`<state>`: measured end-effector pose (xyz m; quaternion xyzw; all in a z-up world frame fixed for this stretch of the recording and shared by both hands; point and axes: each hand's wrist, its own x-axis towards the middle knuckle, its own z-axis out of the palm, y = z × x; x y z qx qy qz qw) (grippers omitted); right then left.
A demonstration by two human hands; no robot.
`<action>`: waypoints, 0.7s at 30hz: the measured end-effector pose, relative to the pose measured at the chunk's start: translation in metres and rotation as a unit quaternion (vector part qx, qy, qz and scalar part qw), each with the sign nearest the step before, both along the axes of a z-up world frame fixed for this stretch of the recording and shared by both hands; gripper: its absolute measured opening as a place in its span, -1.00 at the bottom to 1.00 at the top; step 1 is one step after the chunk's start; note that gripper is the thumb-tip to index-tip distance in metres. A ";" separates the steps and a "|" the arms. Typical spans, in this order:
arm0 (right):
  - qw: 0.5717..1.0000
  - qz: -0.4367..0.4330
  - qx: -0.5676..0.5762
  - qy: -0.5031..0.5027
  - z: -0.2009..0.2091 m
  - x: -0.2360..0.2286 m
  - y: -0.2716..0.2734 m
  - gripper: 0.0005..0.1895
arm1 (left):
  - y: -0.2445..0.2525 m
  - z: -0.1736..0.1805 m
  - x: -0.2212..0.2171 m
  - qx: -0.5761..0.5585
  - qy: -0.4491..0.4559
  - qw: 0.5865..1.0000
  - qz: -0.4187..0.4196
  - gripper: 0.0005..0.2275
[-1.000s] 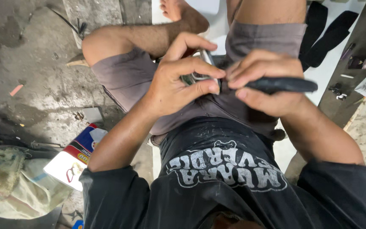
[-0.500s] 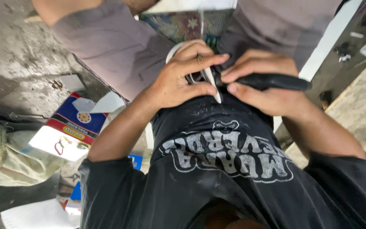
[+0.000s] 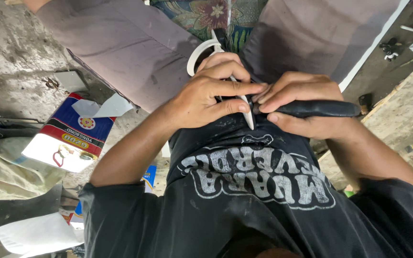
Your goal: The person sits on the floor and uses a handheld electric grinder to smooth the edges of a shoe sole. They then use a knife to trim and shape the sole material, repeating the process on multiple shoes.
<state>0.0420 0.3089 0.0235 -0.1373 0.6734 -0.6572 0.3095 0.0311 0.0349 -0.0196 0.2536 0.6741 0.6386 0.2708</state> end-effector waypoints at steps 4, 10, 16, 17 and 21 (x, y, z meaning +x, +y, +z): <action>0.999 0.016 -0.007 -0.036 0.001 -0.008 -0.002 -0.85 | -0.005 0.002 -0.003 0.011 -0.025 0.999 -0.034 -0.65; 0.995 0.053 0.036 -0.077 0.005 -0.016 -0.001 -0.83 | -0.001 -0.001 0.005 -0.021 -0.036 0.999 -0.028 -0.47; 0.986 0.069 0.102 -0.113 0.024 -0.034 0.002 -0.80 | 0.004 0.002 -0.002 -0.043 -0.031 0.998 -0.028 -0.27; 0.983 0.073 0.109 -0.127 0.029 -0.038 0.000 -0.79 | 0.005 0.005 -0.002 -0.036 -0.016 0.999 -0.019 -0.23; 0.992 0.030 0.115 0.044 0.040 -0.043 -0.013 -0.58 | 0.015 0.014 0.001 -0.088 -0.053 0.994 0.029 -0.16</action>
